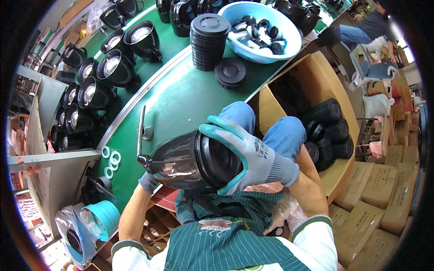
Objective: The person assembles black kettles by inserting a metal rod into the base, screwing on a black lid, and placing the finished unit on a green workbench. The process is repeated for multiple units in a factory setting.
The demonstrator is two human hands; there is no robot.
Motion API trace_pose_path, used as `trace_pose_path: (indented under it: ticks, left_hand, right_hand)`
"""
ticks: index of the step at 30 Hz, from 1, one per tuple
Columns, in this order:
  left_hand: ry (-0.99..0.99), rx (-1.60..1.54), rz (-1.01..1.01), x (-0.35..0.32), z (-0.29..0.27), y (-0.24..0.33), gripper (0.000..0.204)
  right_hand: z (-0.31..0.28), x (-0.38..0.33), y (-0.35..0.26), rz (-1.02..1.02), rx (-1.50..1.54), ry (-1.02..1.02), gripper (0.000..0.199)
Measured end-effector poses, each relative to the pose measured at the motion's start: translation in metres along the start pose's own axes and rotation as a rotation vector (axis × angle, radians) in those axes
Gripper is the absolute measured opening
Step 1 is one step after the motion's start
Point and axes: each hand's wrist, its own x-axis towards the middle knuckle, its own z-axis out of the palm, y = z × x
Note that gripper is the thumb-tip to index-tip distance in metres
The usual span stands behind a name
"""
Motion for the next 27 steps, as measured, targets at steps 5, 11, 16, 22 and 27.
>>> trace_pose_path:
  ticks: [5, 11, 16, 22, 27]
  left_hand:
    - [0.139, -0.016, -0.002, 0.003, -0.002, 0.034, 0.036]
    - [0.521, 0.475, 0.236, -0.003, -0.008, 0.100, 0.034]
    - [0.558, 0.790, 0.694, 0.017, 0.004, 0.142, 0.023]
    - [0.489, 0.158, 0.091, 0.021, -0.008, 0.081, 0.027]
    - [0.512, -0.112, 0.092, 0.023, 0.023, 0.084, 0.028]
  right_hand:
    - [0.001, -0.029, -0.011, -0.003, -0.035, 0.098, 0.136]
    - [-0.008, -0.059, -0.018, 0.728, 0.501, 0.172, 0.103]
    - [-0.013, -0.079, 0.000, 0.613, 0.230, -0.039, 0.053]
    - [0.002, -0.081, -0.009, 0.200, -0.166, 0.347, 0.111]
    - [0.029, -0.078, -0.002, -0.104, -0.183, 0.469, 0.118]
